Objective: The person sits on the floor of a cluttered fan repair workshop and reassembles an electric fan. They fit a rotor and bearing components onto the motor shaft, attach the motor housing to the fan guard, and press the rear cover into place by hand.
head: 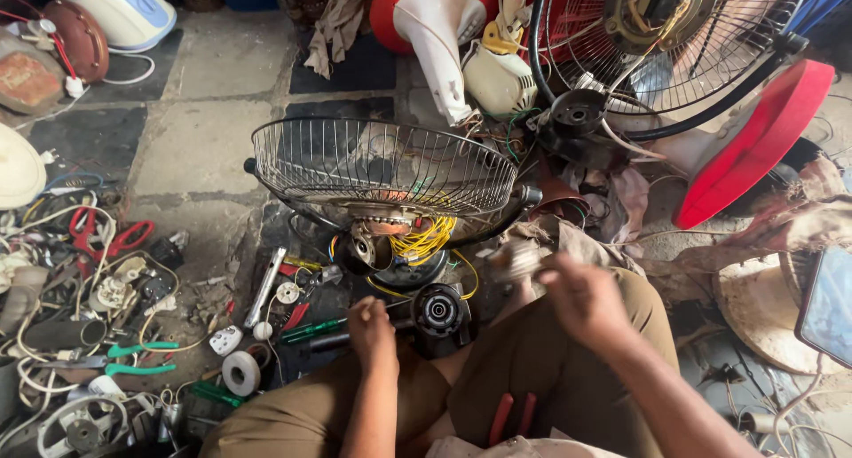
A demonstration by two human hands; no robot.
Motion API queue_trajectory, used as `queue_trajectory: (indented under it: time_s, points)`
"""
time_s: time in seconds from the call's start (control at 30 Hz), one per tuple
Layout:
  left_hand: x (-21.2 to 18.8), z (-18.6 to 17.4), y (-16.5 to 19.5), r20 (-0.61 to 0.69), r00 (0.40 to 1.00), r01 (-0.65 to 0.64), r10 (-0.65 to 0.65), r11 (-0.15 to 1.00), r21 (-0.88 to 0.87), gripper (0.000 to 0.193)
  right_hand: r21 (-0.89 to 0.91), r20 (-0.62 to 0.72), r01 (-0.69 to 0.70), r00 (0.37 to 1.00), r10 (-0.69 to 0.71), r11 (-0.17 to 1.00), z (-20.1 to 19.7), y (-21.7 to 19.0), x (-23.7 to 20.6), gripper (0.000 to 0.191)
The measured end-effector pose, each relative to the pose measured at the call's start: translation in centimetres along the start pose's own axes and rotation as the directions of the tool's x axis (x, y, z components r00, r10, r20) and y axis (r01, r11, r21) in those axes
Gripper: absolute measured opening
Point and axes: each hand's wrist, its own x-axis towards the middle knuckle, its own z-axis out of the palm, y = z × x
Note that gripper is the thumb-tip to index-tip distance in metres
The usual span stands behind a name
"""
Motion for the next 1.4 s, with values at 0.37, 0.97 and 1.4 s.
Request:
queue_trajectory:
  time_s: [0.37,0.97,1.4]
  points:
    - [-3.0,1.5,1.3,0.403,0.908,-0.392,0.118,0.579,0.714,0.048,-0.176,-0.050,-0.584,0.810,0.585,0.793,-6.8,4.7,9.3,0.050]
    - [-2.6,8.4,-6.3,0.396,0.918,-0.343,-0.013,0.474,0.811,0.047,-0.511,-0.172,-0.277,0.961,0.219,0.814,-17.9,16.5,4.5,0.016]
    - [-7.5,11.8,-10.1,0.376,0.779,-0.600,0.501,0.424,0.678,0.032,-0.642,-0.315,-0.683,0.648,0.693,0.347,-20.9,22.9,-13.6,0.039]
